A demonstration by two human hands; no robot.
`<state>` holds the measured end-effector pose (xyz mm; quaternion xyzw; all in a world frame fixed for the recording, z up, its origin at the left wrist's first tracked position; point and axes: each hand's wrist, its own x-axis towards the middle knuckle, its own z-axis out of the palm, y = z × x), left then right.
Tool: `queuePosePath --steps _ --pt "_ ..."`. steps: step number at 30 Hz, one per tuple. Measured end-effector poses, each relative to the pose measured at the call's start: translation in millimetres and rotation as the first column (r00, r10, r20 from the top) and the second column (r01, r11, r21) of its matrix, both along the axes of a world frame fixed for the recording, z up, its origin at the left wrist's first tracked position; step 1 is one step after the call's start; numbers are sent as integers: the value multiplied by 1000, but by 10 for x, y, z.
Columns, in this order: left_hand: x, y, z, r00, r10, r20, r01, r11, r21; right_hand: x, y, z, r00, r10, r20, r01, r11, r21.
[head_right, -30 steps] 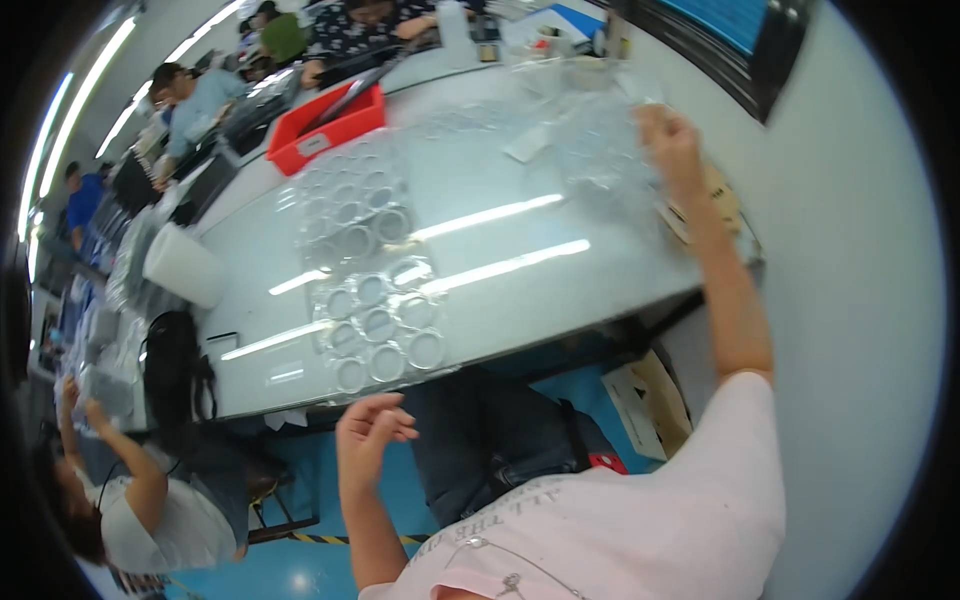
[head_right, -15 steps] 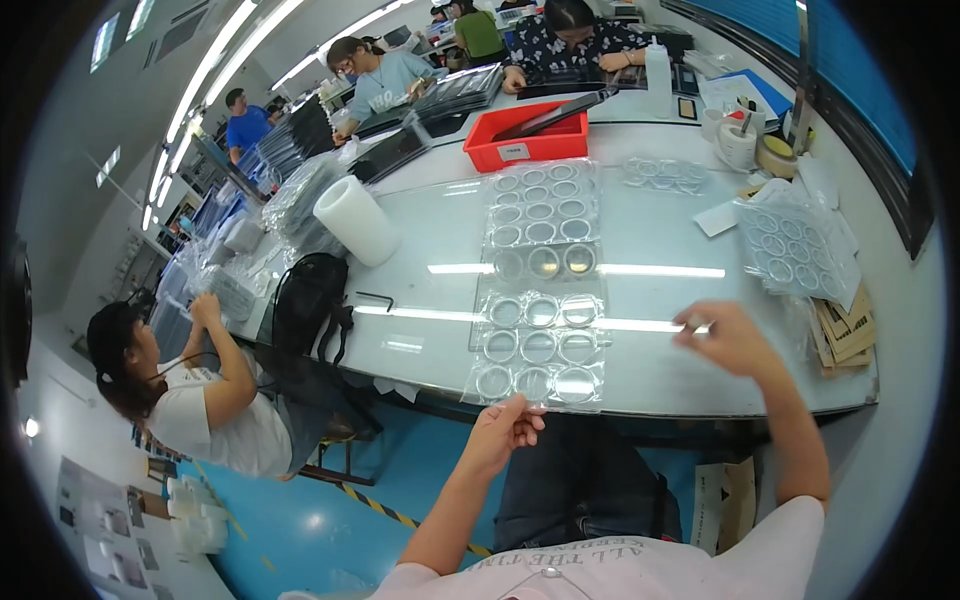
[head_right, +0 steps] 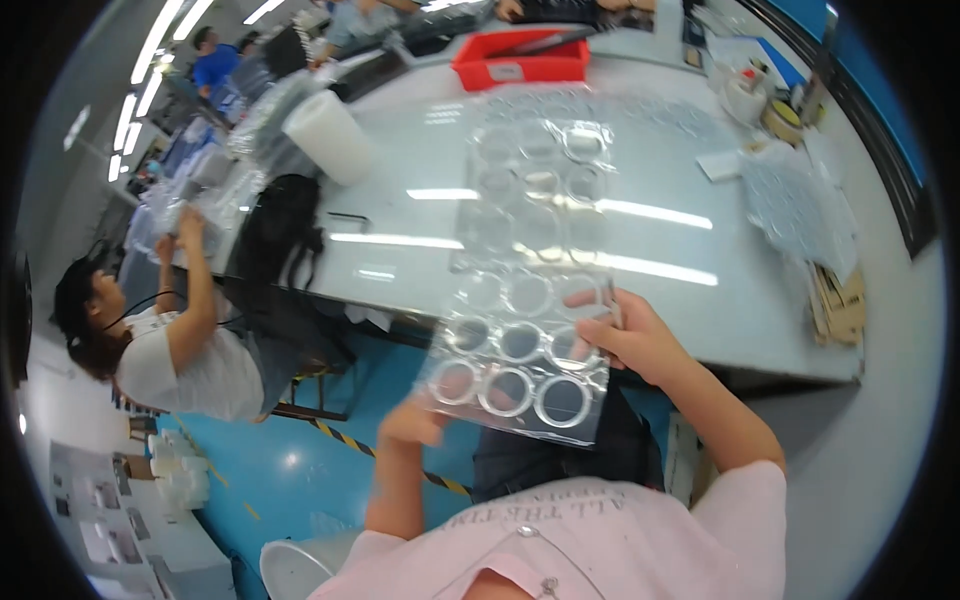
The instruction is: The person is picking up small circular lenses or covers and placing them into a plastic sorting tray with multiple circular compartments.
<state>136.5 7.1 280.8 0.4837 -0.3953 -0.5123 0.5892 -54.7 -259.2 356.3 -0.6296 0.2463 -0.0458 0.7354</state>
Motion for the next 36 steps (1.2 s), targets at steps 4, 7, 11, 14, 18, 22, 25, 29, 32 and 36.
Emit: queuePosePath --steps 4,7,11,14,18,22,25,29,32,36 --pt "51 -170 401 814 381 -439 -457 886 -79 -114 239 -86 992 123 -20 -119 985 128" --pt "173 -364 433 885 420 -201 -421 906 42 -172 385 -146 986 161 -50 -153 979 132" --pt "196 -505 316 946 320 40 -323 943 79 -325 463 -221 978 178 -106 -163 977 136" --pt "190 -428 222 950 312 0 -309 941 139 -389 340 -195 917 248 -312 -311 935 -171" --pt "154 -406 243 935 346 77 -354 920 166 -287 259 -203 973 129 -193 -227 706 -671" --pt "260 -420 319 963 259 73 -268 937 224 163 424 -228 974 111 199 99 584 -806" --pt "285 -406 326 972 233 38 -235 939 253 473 557 -316 944 193 267 163 431 -888" --pt "290 -405 317 974 227 -1 -219 943 250 753 647 -432 914 274 300 219 289 -932" --pt "306 -374 274 974 225 -22 -212 944 252 849 684 -441 904 310 294 216 261 -941" --pt "298 -389 247 975 221 -22 -209 947 244 940 738 -468 925 324 197 141 190 -972"
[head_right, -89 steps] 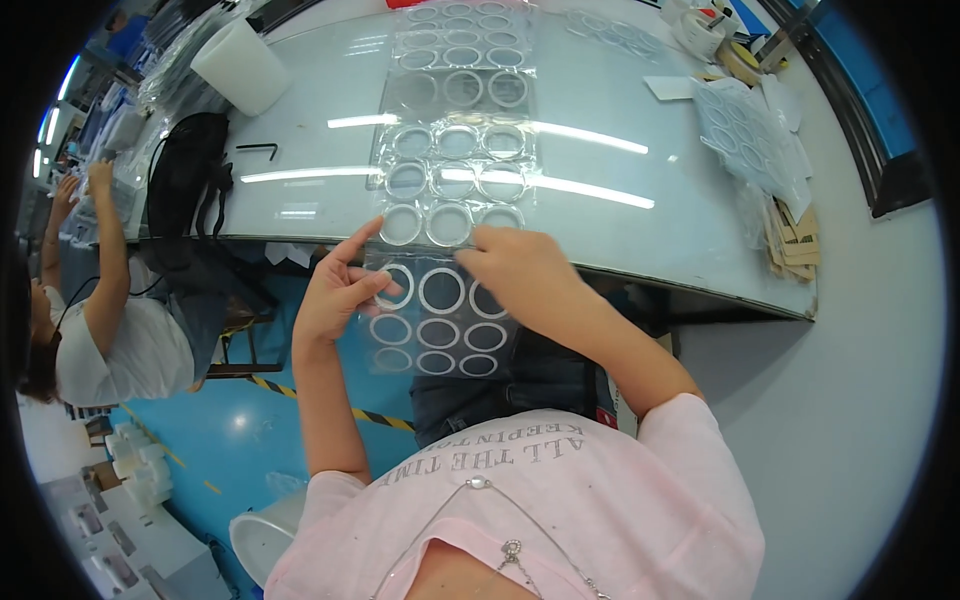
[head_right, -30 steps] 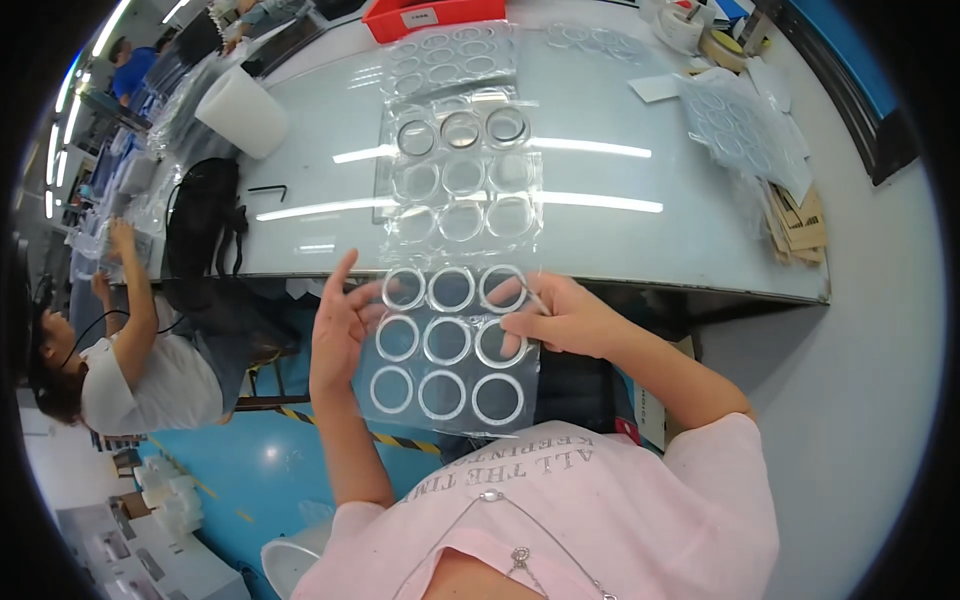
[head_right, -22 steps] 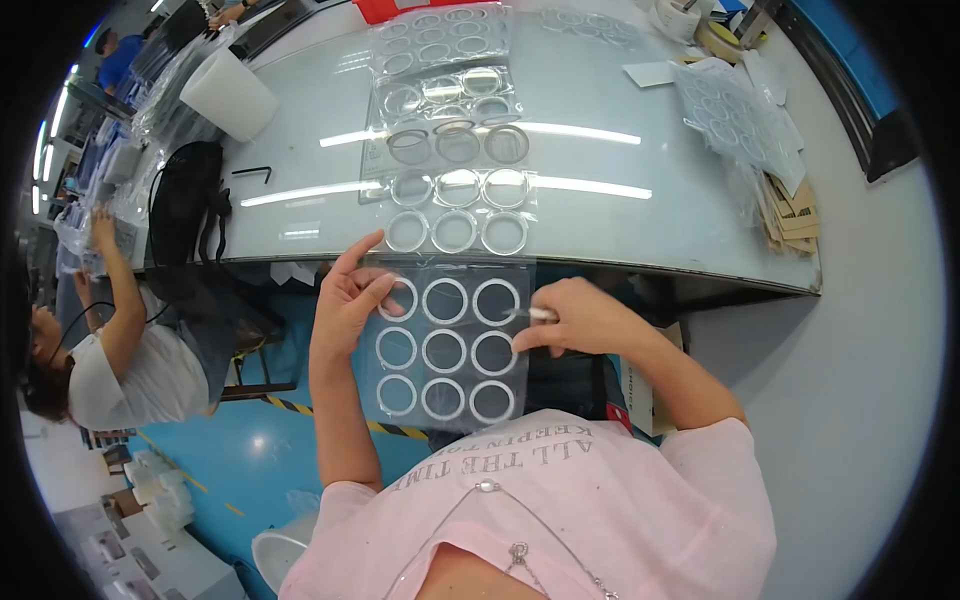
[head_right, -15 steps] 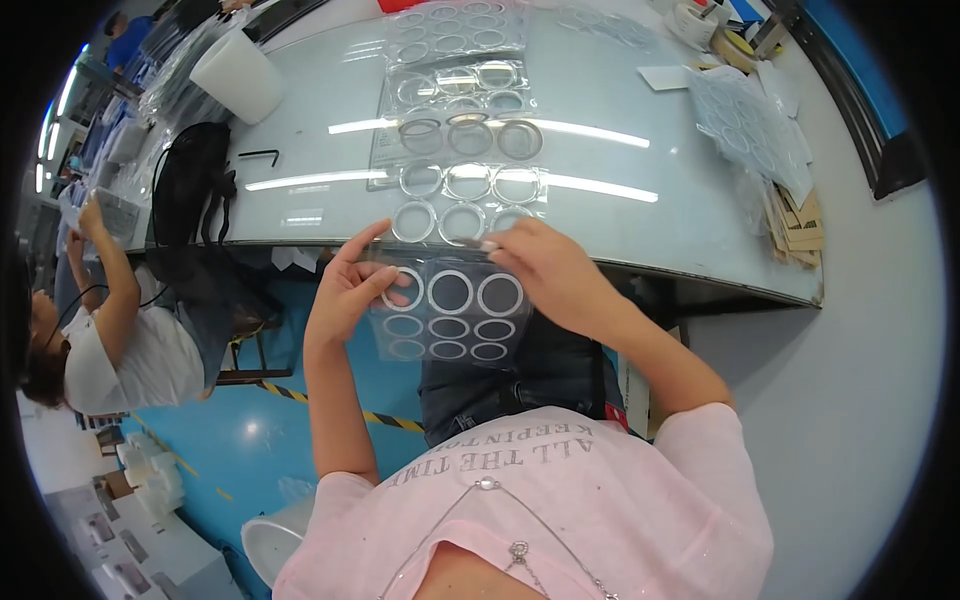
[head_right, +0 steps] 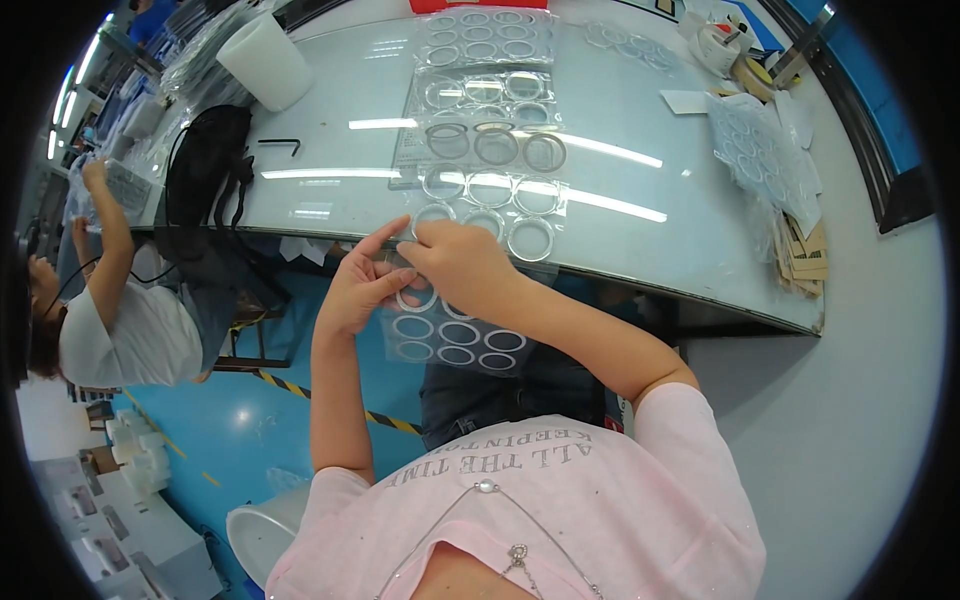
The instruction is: The person is picking up small circular lenses or covers and placing them into a plastic sorting tray with multiple circular compartments.
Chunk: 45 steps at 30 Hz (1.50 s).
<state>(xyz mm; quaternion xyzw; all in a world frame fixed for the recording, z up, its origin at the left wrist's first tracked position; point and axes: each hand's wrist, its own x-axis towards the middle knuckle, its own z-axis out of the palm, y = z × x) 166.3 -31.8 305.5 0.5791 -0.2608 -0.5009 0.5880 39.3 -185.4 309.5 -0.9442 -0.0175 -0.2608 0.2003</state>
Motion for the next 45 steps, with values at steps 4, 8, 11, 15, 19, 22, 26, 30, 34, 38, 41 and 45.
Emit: queuePosePath --steps 4,8,11,15,19,22,26,30,34,38,41,45 --pt "-31 -17 -27 1000 28 -10 -29 999 -25 44 90 -9 1000 12 -23 -15 990 -140" --pt "7 -24 27 999 24 22 -25 999 47 -260 -66 168 983 -35 -179 13 992 -125" --pt "21 -17 55 1000 19 21 -20 999 42 -754 -240 337 959 -159 -236 132 983 -126" --pt "7 0 121 999 39 30 -41 997 70 -1345 -451 536 897 -338 -285 301 939 -167" --pt "-100 -64 213 994 35 103 -37 999 16 -1622 -579 548 903 -379 -202 408 904 125" --pt "-289 -183 221 972 186 142 -169 978 -122 -1739 -553 479 953 -58 -296 291 437 851" --pt "-606 -359 258 950 310 29 -291 916 -275 -1703 -749 427 979 -131 -158 205 683 701" --pt "-498 -247 15 994 105 19 -92 933 -349 -2160 -1953 573 792 -610 35 476 652 590" --pt "-583 -209 -91 979 -155 135 157 988 -5 -2852 -3268 1033 579 -815 -32 695 472 543" --pt "-664 -347 -168 991 -132 30 129 988 84 -3038 -4041 1156 441 -834 -331 880 331 339" --pt "-648 -465 -265 989 22 -146 -6 995 104 -2797 -4085 940 232 -972 -38 907 230 -352" --pt "-527 -388 -232 963 206 -175 -195 978 80 -1662 -2859 771 751 -638 -169 651 671 355"
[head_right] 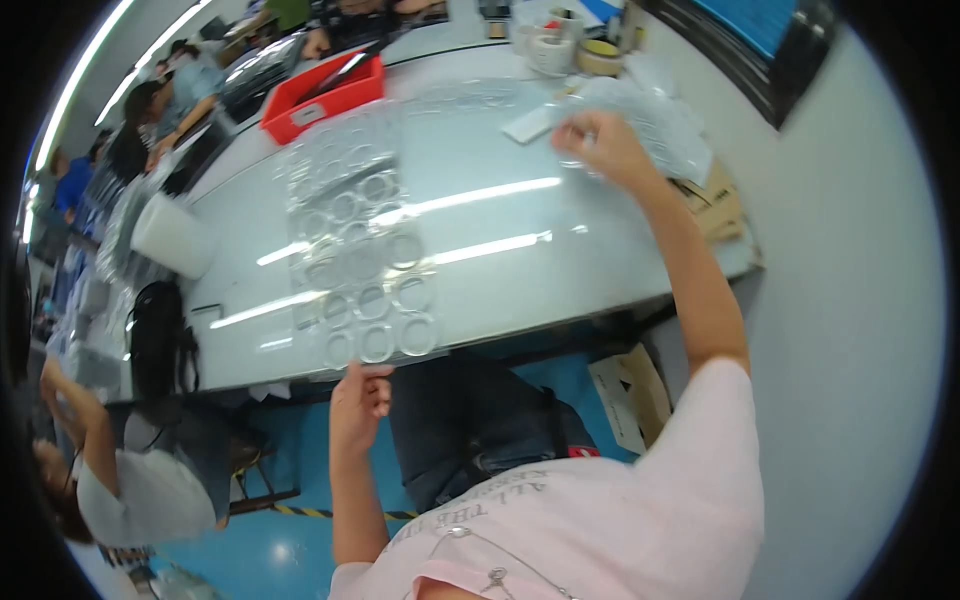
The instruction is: The person is picking up small circular lenses or covers and placing them into a plastic sorting tray with multiple circular compartments.
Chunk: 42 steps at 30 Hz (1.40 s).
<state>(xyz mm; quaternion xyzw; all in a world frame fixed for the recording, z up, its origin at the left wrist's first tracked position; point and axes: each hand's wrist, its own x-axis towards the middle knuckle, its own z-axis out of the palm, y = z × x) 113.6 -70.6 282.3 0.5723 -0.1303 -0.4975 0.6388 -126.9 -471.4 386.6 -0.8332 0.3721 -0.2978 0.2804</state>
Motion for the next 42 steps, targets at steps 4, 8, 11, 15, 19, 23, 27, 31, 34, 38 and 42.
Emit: queuePosePath --steps 4,8,11,15,19,23,27,31,34,38,42 --pt "-59 -106 26 995 -38 87 50 989 -141 323 1155 -213 864 494 -92 -450 842 296" --pt "-235 209 525 926 -296 233 338 926 -168 442 1600 -292 865 464 191 -410 434 802" --pt "-191 434 471 891 -387 235 427 892 -148 601 1855 -338 881 381 279 -441 454 774" --pt "-88 566 325 832 -523 184 544 833 -96 639 1936 -449 888 361 285 -437 471 766" --pt "254 666 200 841 -453 296 535 777 -331 548 2108 -306 862 355 360 -487 388 783" --pt "536 619 190 988 -153 -22 126 879 -459 428 2329 -392 785 371 495 -584 179 792" --pt "541 305 350 970 2 244 50 977 -209 398 2520 -439 819 416 395 -506 199 840" --pt "520 336 332 916 -9 402 53 994 -98 376 2485 -375 714 682 -159 -411 592 694" --pt "610 496 316 922 -74 380 89 996 -22 419 2456 -466 830 557 -35 -444 697 563" --pt "615 519 306 931 -103 350 123 992 -37 769 2509 -528 811 566 147 -579 814 56" --pt "650 526 326 936 -103 336 125 991 -43 1170 2706 -587 761 648 37 -634 755 -170"
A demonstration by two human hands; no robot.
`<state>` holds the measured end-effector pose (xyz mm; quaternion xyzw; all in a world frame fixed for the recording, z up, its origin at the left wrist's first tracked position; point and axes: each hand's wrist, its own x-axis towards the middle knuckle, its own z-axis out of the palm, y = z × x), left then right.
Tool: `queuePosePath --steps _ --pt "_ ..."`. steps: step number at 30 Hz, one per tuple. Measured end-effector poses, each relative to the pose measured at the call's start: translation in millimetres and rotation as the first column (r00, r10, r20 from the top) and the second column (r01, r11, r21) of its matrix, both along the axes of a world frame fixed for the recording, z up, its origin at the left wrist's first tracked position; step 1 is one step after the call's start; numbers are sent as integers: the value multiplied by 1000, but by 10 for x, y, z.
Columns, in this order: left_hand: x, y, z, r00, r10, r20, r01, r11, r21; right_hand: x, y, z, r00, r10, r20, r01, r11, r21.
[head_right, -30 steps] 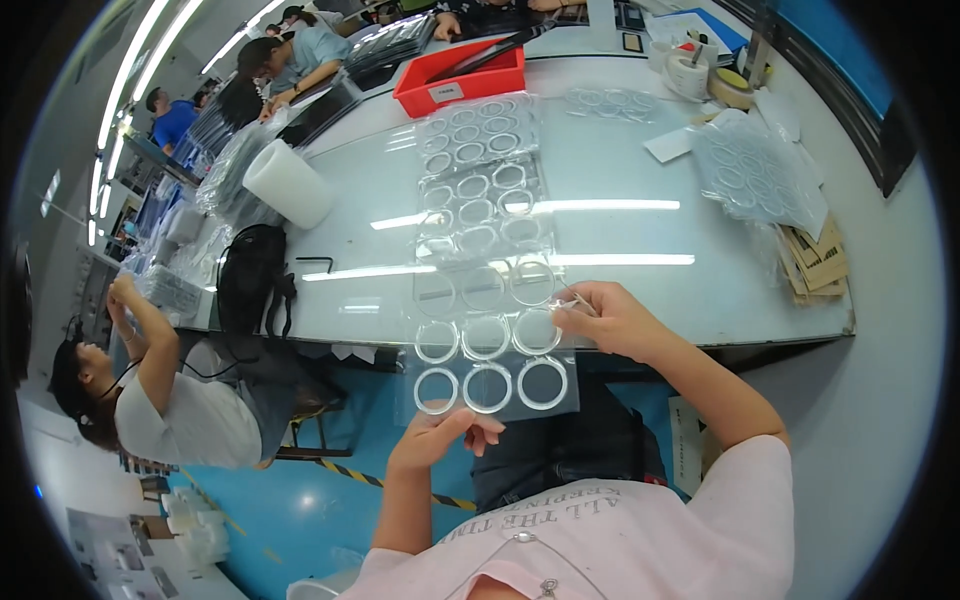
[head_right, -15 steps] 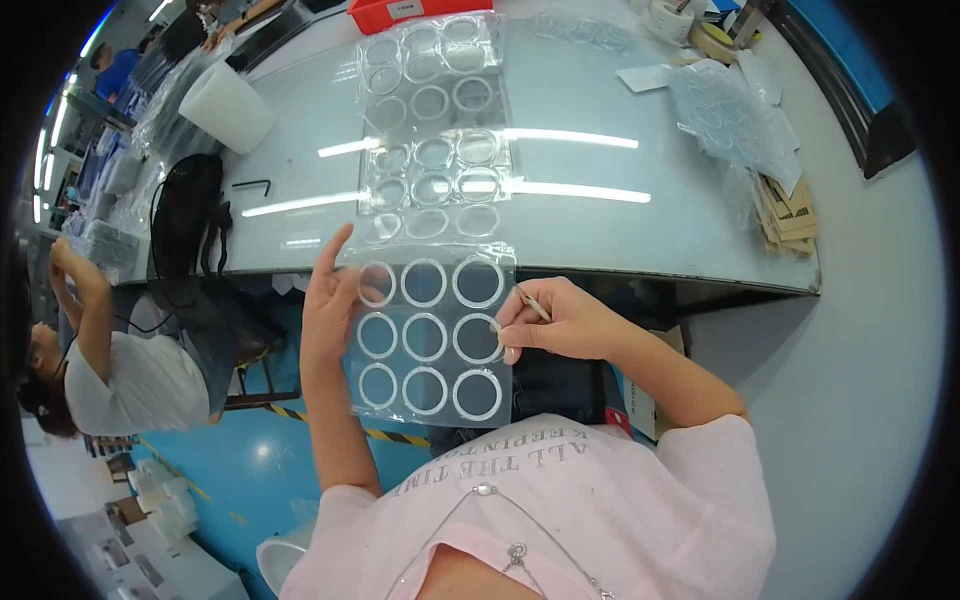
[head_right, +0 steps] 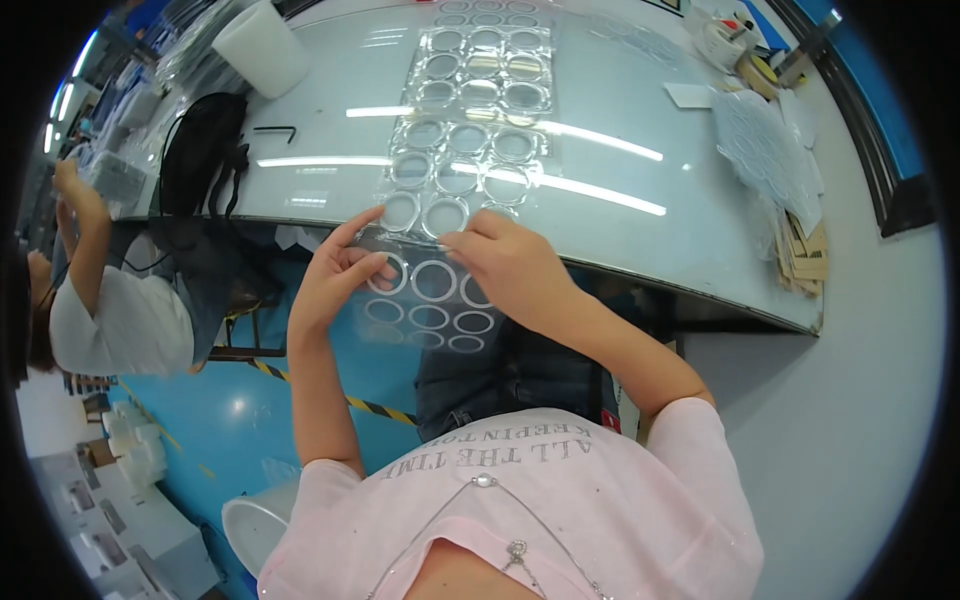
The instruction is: The person is picking up small circular lenses or covers and placing them into a plastic sorting tray with multiple circular compartments.
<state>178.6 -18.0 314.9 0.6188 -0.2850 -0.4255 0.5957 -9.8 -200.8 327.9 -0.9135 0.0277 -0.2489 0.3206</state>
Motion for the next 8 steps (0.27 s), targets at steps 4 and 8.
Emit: queuePosePath --steps 4,8 --pt "29 4 39 1000 -21 -18 22 998 64 388 168 -39 1000 -9 14 11 985 -170" --pt "64 39 4 999 -41 -21 43 996 79 595 227 -155 998 47 51 -33 968 -250"
